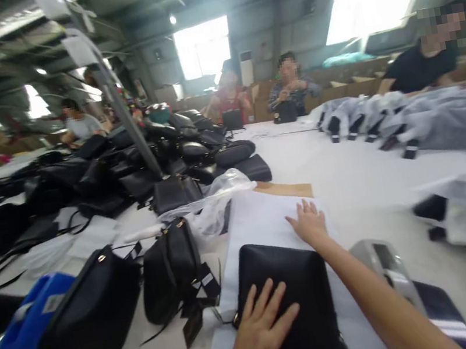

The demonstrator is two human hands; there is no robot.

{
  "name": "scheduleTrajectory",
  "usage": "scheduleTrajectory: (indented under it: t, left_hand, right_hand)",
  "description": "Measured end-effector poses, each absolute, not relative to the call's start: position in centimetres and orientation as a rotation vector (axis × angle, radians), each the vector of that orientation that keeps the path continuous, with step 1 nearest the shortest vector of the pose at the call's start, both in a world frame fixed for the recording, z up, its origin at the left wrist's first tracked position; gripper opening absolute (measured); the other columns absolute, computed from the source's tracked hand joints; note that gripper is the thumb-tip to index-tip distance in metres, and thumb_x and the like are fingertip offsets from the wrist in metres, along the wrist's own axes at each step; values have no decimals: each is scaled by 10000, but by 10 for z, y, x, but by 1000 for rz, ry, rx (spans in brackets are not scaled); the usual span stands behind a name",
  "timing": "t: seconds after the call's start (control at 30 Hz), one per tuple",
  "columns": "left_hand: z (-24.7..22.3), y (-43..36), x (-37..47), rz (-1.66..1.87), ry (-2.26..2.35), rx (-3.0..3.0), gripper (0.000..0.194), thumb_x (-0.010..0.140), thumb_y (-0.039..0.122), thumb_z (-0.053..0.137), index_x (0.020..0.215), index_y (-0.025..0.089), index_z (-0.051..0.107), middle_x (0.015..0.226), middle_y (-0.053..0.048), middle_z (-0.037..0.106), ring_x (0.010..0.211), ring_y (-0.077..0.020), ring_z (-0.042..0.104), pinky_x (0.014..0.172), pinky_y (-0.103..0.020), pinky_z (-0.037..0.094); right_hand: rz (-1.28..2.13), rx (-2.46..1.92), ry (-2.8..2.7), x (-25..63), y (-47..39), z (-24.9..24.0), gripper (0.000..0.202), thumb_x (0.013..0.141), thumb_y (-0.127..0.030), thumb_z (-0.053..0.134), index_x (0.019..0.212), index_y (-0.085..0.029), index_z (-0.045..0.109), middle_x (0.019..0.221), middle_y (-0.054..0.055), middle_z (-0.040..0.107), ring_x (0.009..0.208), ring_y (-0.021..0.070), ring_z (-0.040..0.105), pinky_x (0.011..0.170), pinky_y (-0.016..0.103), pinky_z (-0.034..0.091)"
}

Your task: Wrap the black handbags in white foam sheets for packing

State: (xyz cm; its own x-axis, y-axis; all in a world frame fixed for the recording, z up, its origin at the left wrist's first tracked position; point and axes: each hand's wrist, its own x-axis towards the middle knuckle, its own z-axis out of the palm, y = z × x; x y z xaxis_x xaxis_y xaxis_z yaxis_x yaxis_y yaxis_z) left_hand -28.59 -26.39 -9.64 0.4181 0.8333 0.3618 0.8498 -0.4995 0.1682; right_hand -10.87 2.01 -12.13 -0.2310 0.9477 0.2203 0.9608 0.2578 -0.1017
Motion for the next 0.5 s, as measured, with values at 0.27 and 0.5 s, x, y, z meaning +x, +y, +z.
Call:
scheduleTrajectory:
  t: [0.27, 0.5]
  left_hand:
    - [-123, -247, -291, -768, -1186, -2363, 824, 825, 753, 458, 1464, 233, 448, 1506, -140, 462, 1409, -339, 381, 1109, -479, 346]
    - [-132, -241, -288, -796, -1159, -2271, 760, 855, 738, 421, 1423, 240, 506, 1453, -133, 529, 1369, -329, 448, 1131, -480, 322]
  right_hand:
    - [-61, -1847, -2351, -114, 27, -125, 421, 972, -366, 452, 1258, -123, 642, 1495, 157, 451, 1416, 332, 328, 1101, 541, 285]
    - [-168, -1712, -2299, -106, 29, -105, 250, 904, -274, 531, 989, -248, 764, 1226, 48, 691, 1129, 206, 619, 969, 336, 452]
